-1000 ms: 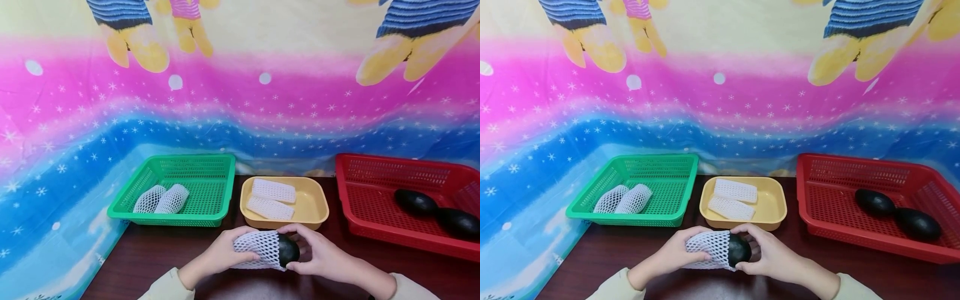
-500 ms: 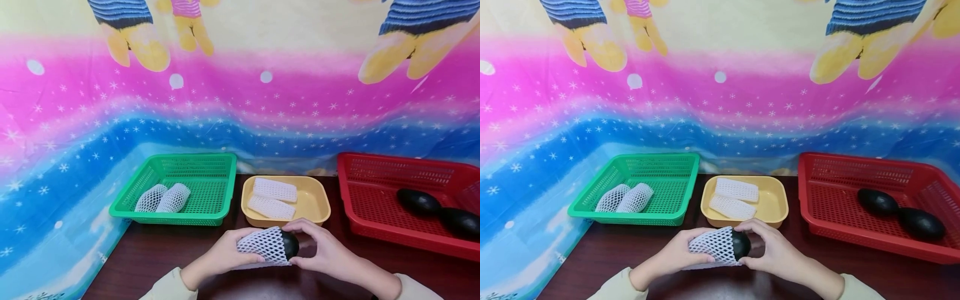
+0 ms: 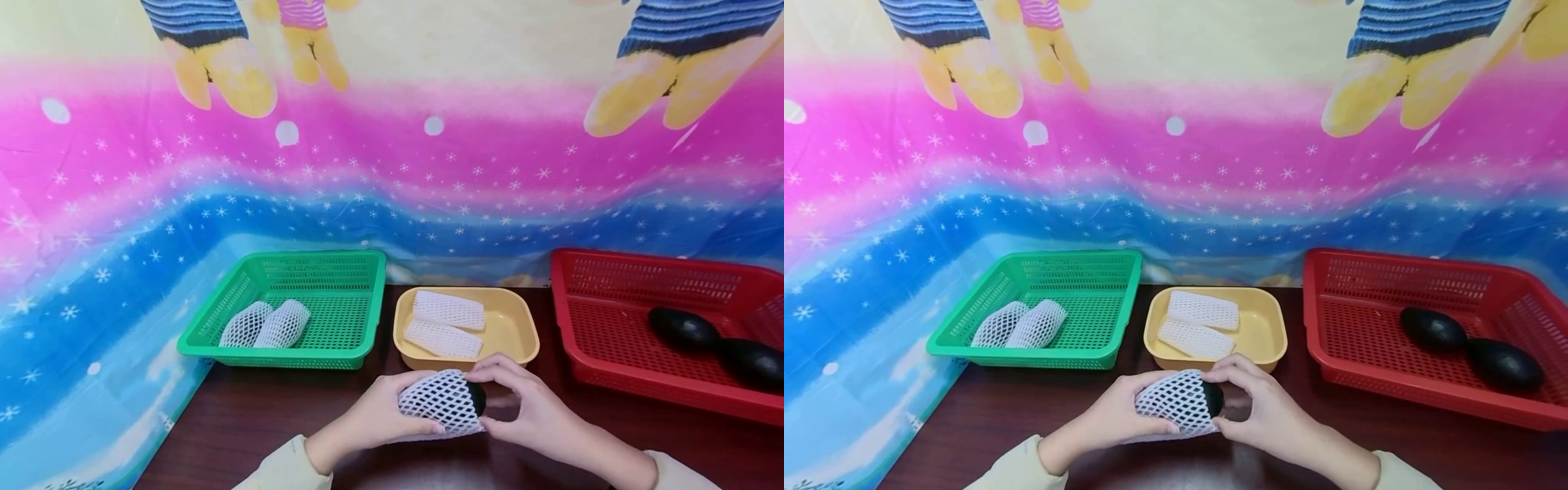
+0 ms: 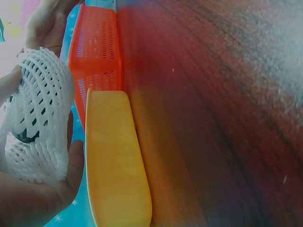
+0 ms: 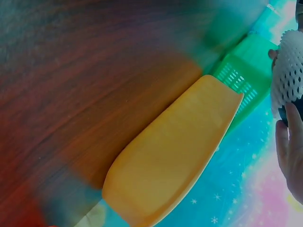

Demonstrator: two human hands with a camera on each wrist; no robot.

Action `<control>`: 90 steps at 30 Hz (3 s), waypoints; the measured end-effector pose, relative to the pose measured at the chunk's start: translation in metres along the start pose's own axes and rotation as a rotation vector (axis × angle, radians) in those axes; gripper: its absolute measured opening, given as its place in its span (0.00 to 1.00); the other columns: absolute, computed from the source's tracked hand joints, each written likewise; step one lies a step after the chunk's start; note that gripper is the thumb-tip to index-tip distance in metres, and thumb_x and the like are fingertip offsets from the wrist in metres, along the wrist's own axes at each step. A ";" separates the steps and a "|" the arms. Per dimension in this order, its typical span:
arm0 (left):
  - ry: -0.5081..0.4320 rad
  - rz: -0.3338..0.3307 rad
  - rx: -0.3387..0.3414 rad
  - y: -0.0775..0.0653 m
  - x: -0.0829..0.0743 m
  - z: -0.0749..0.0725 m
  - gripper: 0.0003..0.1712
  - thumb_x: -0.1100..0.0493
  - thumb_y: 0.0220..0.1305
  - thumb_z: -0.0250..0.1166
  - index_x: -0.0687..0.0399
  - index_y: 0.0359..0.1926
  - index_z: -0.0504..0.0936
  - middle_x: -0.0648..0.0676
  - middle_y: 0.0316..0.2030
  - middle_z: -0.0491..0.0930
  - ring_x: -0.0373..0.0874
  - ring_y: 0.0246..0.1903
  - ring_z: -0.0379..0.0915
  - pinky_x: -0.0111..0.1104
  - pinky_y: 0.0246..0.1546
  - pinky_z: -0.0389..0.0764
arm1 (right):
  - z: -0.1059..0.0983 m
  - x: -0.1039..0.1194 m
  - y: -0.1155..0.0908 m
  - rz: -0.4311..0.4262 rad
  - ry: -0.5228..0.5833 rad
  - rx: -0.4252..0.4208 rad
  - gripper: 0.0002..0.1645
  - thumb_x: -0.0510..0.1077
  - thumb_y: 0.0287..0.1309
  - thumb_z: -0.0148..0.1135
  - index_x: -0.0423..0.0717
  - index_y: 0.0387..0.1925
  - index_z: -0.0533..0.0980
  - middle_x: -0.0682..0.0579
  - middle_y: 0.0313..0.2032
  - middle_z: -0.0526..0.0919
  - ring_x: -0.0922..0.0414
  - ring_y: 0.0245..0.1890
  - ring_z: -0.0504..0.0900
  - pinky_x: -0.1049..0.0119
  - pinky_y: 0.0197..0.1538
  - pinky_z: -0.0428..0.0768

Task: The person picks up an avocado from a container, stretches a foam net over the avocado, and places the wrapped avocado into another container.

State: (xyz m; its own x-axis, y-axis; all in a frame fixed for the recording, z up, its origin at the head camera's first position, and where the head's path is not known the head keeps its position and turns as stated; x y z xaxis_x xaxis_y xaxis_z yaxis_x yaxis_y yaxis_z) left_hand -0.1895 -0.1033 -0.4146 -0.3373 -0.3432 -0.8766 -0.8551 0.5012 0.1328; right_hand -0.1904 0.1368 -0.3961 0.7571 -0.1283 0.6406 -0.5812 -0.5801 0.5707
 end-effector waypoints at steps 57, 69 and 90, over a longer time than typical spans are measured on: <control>-0.340 0.003 -0.009 0.006 -0.002 -0.013 0.44 0.65 0.49 0.82 0.57 0.69 0.75 0.52 0.57 0.81 0.46 0.53 0.77 0.33 0.53 0.78 | -0.002 -0.016 0.000 0.281 0.192 -0.071 0.18 0.27 0.56 0.70 0.28 0.50 0.79 0.62 0.43 0.86 0.64 0.39 0.84 0.68 0.42 0.84; -0.360 -0.002 0.025 0.007 -0.003 -0.009 0.46 0.66 0.49 0.81 0.58 0.70 0.73 0.51 0.55 0.81 0.46 0.53 0.77 0.33 0.53 0.79 | 0.001 -0.017 0.001 0.282 0.199 0.019 0.19 0.31 0.61 0.68 0.32 0.54 0.81 0.58 0.48 0.87 0.64 0.46 0.84 0.67 0.48 0.82; -0.256 -0.030 0.007 0.006 0.002 -0.012 0.38 0.60 0.52 0.80 0.47 0.65 0.78 0.48 0.53 0.82 0.43 0.50 0.78 0.32 0.52 0.78 | 0.001 -0.021 0.001 0.232 0.073 0.020 0.15 0.33 0.60 0.70 0.40 0.49 0.85 0.60 0.46 0.88 0.65 0.48 0.83 0.71 0.52 0.79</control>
State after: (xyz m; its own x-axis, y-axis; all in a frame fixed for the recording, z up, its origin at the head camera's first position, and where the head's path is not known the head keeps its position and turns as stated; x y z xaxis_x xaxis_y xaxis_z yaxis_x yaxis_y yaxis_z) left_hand -0.1998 -0.1109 -0.4100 -0.2005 -0.1463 -0.9687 -0.8601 0.4997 0.1026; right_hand -0.2071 0.1382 -0.4093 0.5801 -0.2016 0.7892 -0.7305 -0.5575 0.3944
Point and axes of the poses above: each hand's wrist, its own y-axis towards the middle knuckle, its own z-axis out of the palm, x = y × z, the point moved 3 cm from there along y, towards the middle knuckle
